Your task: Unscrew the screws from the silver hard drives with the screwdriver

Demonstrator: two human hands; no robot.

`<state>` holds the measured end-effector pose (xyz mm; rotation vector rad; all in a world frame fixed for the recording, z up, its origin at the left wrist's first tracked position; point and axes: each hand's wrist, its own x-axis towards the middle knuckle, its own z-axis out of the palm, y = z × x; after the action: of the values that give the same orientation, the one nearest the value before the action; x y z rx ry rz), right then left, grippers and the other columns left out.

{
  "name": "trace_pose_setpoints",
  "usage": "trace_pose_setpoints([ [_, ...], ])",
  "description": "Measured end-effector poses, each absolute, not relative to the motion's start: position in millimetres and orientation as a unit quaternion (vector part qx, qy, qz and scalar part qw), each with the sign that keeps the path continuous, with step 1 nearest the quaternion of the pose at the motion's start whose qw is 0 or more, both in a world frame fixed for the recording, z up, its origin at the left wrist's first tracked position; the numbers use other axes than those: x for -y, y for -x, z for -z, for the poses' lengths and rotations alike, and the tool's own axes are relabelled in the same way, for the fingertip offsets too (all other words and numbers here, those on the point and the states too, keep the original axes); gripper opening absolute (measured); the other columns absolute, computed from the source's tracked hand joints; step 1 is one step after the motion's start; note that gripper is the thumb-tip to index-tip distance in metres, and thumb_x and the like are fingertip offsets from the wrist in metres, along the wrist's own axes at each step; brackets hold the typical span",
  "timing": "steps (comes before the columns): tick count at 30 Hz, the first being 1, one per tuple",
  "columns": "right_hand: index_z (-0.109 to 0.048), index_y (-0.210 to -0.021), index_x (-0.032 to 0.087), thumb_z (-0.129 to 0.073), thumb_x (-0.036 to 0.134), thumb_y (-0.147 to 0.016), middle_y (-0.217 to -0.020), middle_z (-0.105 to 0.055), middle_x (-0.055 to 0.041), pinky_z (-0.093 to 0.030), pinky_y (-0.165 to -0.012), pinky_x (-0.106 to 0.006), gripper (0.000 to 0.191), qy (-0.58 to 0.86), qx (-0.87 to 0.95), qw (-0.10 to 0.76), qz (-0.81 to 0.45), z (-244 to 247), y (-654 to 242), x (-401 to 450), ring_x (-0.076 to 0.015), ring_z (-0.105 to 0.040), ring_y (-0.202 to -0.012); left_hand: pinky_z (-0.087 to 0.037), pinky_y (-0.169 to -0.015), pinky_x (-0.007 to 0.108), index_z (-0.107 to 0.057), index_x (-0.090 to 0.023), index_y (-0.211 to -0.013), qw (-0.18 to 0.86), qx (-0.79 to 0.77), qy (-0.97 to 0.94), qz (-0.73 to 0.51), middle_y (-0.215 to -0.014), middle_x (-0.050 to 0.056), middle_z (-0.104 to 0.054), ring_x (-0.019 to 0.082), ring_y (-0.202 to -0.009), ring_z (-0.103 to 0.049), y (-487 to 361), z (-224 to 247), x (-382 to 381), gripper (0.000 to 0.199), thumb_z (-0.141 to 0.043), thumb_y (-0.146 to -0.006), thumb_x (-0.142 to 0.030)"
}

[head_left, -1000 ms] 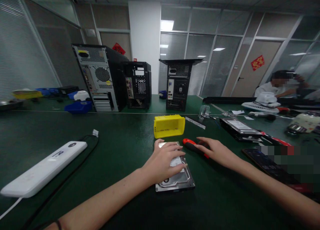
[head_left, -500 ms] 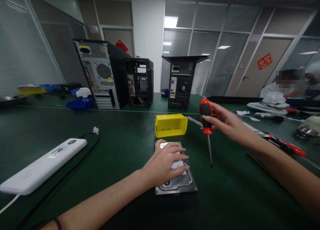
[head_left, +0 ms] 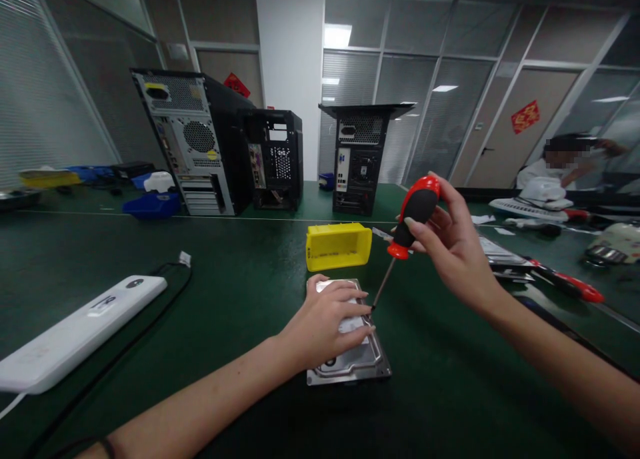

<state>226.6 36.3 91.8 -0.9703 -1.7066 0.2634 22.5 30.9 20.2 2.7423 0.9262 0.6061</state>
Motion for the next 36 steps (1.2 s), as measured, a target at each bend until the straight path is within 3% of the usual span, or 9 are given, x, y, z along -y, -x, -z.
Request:
trace_pose_setpoints([
  [22, -0.019, -0.14, 0.035, -0.048, 0.032, -0.088, -0.12, -0.054, -0.0059, -0.057, -0.062, -0.024, 0.059, 0.416, 0.724, 0.541, -0.104, -87.5, -226.0, -37.4, -0.0198, -0.061, -0.099, -0.019, -0.1, 0.051, -0.063, -0.031, -0.109, 0.096, -0.317, -0.919, -0.212, -0.124, -0.001, -0.058, 0.026, -0.121, -0.044, -23.6, -20.7, -30.6, 0.028, -0.05, -0.088, -0.044],
  [36, -0.02, -0.14, 0.034, -0.05, 0.028, -0.087, -0.123, -0.052, -0.0051, -0.057, -0.073, -0.028, 0.061, 0.392, 0.725, 0.553, -0.125, -86.4, -219.7, -33.1, -0.0197, -0.059, -0.102, -0.017, -0.099, 0.053, -0.061, -0.032, -0.111, 0.094, -0.312, -0.921, -0.214, -0.125, -0.001, -0.057, 0.025, -0.121, -0.043, -22.7, -18.6, -31.8, 0.028, -0.049, -0.089, -0.044],
])
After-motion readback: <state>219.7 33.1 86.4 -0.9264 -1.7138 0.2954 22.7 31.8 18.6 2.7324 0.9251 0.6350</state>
